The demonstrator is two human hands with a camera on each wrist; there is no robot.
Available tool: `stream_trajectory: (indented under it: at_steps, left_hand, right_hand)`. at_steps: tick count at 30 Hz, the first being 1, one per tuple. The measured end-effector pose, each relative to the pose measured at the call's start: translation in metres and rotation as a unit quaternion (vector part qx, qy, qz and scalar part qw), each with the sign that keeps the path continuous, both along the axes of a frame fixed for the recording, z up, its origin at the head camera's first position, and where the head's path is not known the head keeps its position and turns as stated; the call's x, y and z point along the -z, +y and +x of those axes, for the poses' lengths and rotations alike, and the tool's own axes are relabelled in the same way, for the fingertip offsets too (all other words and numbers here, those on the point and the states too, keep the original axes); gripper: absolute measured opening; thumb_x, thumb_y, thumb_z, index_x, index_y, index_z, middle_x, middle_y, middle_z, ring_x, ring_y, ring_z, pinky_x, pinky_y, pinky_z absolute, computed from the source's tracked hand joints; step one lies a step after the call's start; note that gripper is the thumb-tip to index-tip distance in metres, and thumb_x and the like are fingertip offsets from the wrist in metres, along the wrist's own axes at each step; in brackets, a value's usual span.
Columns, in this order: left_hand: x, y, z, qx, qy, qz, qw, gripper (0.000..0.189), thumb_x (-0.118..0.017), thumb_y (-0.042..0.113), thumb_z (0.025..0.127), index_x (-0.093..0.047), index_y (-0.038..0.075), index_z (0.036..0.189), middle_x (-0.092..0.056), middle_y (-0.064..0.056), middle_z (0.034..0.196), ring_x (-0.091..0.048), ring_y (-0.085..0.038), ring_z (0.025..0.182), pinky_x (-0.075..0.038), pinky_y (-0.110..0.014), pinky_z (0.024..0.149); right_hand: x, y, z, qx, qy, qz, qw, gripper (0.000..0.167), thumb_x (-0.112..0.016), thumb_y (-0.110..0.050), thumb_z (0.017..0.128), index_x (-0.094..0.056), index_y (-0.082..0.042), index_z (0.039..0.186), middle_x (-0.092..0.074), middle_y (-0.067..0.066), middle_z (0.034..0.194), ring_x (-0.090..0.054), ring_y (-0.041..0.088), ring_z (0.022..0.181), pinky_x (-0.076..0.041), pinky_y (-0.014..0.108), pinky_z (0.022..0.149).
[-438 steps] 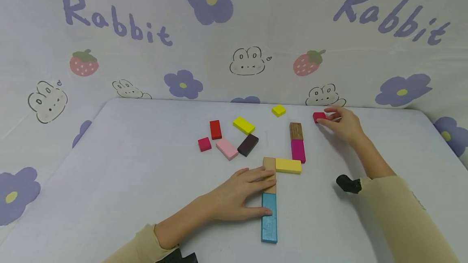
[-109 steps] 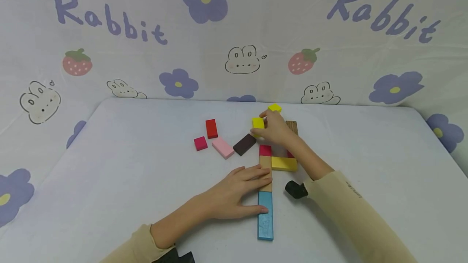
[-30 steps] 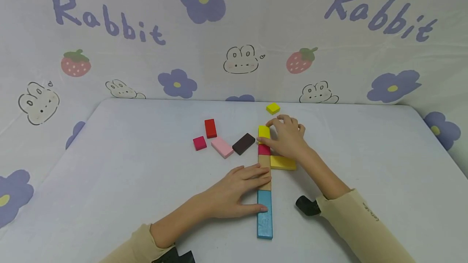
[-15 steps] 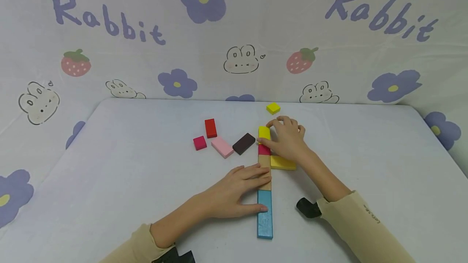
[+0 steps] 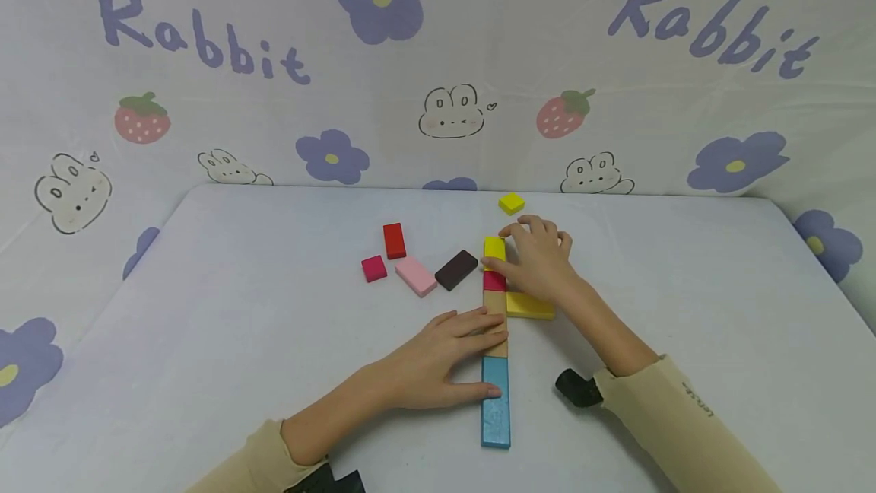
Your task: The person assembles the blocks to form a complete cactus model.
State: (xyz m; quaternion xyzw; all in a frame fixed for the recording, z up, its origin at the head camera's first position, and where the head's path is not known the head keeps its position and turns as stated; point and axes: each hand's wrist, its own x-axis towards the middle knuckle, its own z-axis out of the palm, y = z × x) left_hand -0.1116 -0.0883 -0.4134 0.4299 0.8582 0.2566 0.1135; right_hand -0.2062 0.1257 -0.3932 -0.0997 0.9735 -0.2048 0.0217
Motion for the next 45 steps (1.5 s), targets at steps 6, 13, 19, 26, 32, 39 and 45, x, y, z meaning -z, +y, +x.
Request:
stream_trajectory:
  at_steps: [6,13,19,26,32,39,45]
  left_hand:
    - [0.0,-0.001,0.0,0.002,0.001,0.002,1.0,0.072,-0.071,0.044,0.099,-0.048,0.016,0.16,-0.037,-0.001,0.171,-0.027,-0.021,0.16,-0.025,-0.056,0.129]
    - [0.001,-0.002,0.001,0.004,-0.002,0.006,1.0,0.072,-0.071,0.044,0.099,-0.048,0.016,0.16,-0.037,-0.001,0.171,-0.027,-0.021,0.161,-0.024,-0.056,0.129]
    - [0.003,-0.003,0.001,0.006,0.01,0.011,0.9999,0.071,-0.071,0.045,0.099,-0.049,0.015,0.159,-0.038,0.0,0.17,-0.029,-0.019,0.16,-0.024,-0.055,0.129]
    - [0.003,-0.004,0.002,0.01,0.016,0.017,0.9997,0.071,-0.071,0.044,0.099,-0.049,0.014,0.159,-0.039,-0.002,0.17,-0.03,-0.02,0.159,-0.025,-0.055,0.129]
    - [0.003,-0.004,0.002,0.01,0.016,0.017,0.9997,0.071,-0.071,0.044,0.099,-0.05,0.014,0.159,-0.039,-0.002,0.17,-0.029,-0.02,0.159,-0.024,-0.055,0.129]
    - [0.003,-0.003,0.002,0.01,0.016,0.014,0.9997,0.071,-0.072,0.044,0.099,-0.05,0.014,0.159,-0.039,-0.002,0.17,-0.029,-0.021,0.16,-0.024,-0.056,0.129]
    - [0.004,-0.003,0.001,0.009,0.015,0.013,0.9998,0.07,-0.071,0.044,0.099,-0.05,0.014,0.159,-0.039,-0.002,0.17,-0.028,-0.022,0.16,-0.024,-0.057,0.129]
  right_hand:
    - [-0.004,-0.001,-0.002,-0.023,0.006,-0.014,0.9996,0.054,-0.073,-0.037,0.097,-0.063,-0.006,0.141,-0.039,0.029,0.161,-0.031,0.052,0.149,-0.022,0.074,0.117]
    - [-0.004,-0.005,-0.005,-0.096,0.003,-0.033,0.9949,0.047,-0.077,-0.03,0.096,-0.067,-0.009,0.137,-0.047,0.024,0.159,-0.035,0.046,0.151,-0.022,0.071,0.121]
    - [-0.005,-0.009,-0.007,-0.153,0.003,-0.05,0.987,0.046,-0.078,-0.023,0.096,-0.067,-0.005,0.137,-0.05,0.023,0.157,-0.042,0.045,0.148,-0.026,0.068,0.124]
    - [-0.01,-0.015,-0.012,-0.199,-0.036,-0.083,0.9758,0.044,-0.079,-0.015,0.095,-0.068,-0.004,0.137,-0.058,0.018,0.15,-0.047,0.038,0.147,-0.04,0.055,0.121]
    - [-0.013,-0.019,-0.017,-0.215,-0.076,-0.08,0.9705,0.038,-0.078,-0.012,0.096,-0.071,-0.007,0.133,-0.058,0.016,0.15,-0.047,0.036,0.146,-0.043,0.052,0.119]
    - [-0.013,-0.024,-0.024,-0.206,-0.099,-0.075,0.9706,0.034,-0.079,-0.013,0.096,-0.073,-0.008,0.129,-0.06,0.015,0.147,-0.049,0.035,0.145,-0.04,0.052,0.121]
    - [-0.011,-0.026,-0.03,-0.21,-0.083,-0.079,0.971,0.034,-0.081,-0.012,0.094,-0.073,-0.005,0.127,-0.067,0.014,0.138,-0.055,0.034,0.138,-0.042,0.05,0.121]
